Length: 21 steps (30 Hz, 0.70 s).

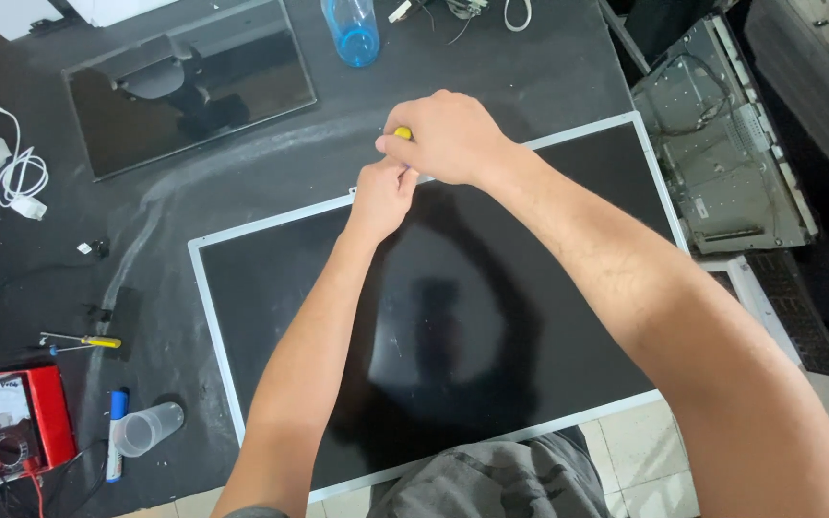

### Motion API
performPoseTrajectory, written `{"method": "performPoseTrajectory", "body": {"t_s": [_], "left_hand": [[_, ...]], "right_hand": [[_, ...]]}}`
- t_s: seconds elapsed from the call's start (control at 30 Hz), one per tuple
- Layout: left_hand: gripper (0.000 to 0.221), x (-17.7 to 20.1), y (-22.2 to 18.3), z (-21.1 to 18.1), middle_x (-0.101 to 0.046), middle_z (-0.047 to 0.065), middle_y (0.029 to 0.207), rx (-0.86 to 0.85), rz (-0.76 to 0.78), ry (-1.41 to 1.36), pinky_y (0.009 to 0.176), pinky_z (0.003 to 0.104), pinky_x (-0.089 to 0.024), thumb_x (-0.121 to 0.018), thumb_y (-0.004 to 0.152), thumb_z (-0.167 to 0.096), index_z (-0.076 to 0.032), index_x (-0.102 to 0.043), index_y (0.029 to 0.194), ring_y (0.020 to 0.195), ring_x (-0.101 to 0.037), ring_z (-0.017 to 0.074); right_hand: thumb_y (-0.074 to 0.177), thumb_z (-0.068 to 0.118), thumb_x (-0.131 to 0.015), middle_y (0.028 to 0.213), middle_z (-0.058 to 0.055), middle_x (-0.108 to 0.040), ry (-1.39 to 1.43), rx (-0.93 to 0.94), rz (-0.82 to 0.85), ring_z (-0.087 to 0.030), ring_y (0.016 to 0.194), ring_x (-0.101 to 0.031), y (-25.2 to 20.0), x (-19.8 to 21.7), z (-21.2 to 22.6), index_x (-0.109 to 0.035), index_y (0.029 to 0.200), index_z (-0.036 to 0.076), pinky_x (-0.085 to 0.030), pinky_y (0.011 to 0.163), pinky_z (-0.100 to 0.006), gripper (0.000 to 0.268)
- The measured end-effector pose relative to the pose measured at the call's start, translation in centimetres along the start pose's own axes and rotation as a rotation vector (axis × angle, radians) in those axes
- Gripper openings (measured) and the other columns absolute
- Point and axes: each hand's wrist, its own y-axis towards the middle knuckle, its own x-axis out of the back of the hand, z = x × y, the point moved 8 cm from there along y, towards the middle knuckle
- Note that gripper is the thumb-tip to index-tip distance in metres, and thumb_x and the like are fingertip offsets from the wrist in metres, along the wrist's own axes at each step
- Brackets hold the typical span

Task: Removing the plastic bezel or frame from an LCD screen using a prying tool on a repair bench.

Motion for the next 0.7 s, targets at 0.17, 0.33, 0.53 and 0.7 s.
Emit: {"method": "performPoseTrajectory", "body": {"t_s": [0.17,0.33,0.53,0.7], "left_hand": [[0.053,-0.1,0.6,1.7,-0.052,0.002,0.056,0.007,-0.208,0.138,0.056,0.042,-0.037,-0.062,0.112,-0.046,-0.015,-0.049,0.071,0.05,-0.047,0.0206],[0.035,1.0,-0.5,-0.7,-0.072,0.007,0.085,0.068,-0.026,0.035,0.077,0.041,-0.054,-0.053,0.111,-0.042,-0.01,-0.066,0.103,0.076,-0.068,0.0305],[0.039,0.0,-0.1,1.0,-0.06,0.003,0.059,-0.064,-0.254,0.063,0.059,0.04,-0.043,-0.067,0.109,-0.035,-0.013,-0.062,0.077,0.052,-0.051,0.0234],[0.039,1.0,-0.4,-0.3,-0.086,0.002,0.099,0.044,-0.154,0.038,0.075,0.042,-0.055,-0.063,0.104,-0.046,-0.011,-0.079,0.106,0.085,-0.076,0.0302]], "right_hand": [[0.107,0.055,-0.059,0.093,-0.005,-0.083,-0.058,0.028,-0.061,-0.035,0.102,-0.071,0.6,-0.3,-0.7,-0.082,0.117,0.019,-0.054,0.085,-0.051,0.044],[0.107,0.052,-0.057,0.076,0.0,-0.079,-0.023,0.004,-0.024,-0.026,0.091,-0.07,0.3,0.0,-1.0,-0.083,0.108,0.022,-0.053,0.081,-0.045,0.039],[0.104,0.052,-0.06,0.082,-0.002,-0.081,-0.08,0.042,-0.068,-0.029,0.083,-0.072,0.3,-0.3,-1.2,-0.083,0.111,0.02,-0.054,0.077,-0.047,0.039],[0.108,0.05,-0.056,0.072,0.003,-0.078,-0.07,0.005,-0.016,-0.025,0.083,-0.071,0.3,-0.1,-1.2,-0.081,0.108,0.023,-0.053,0.075,-0.044,0.037]]}}
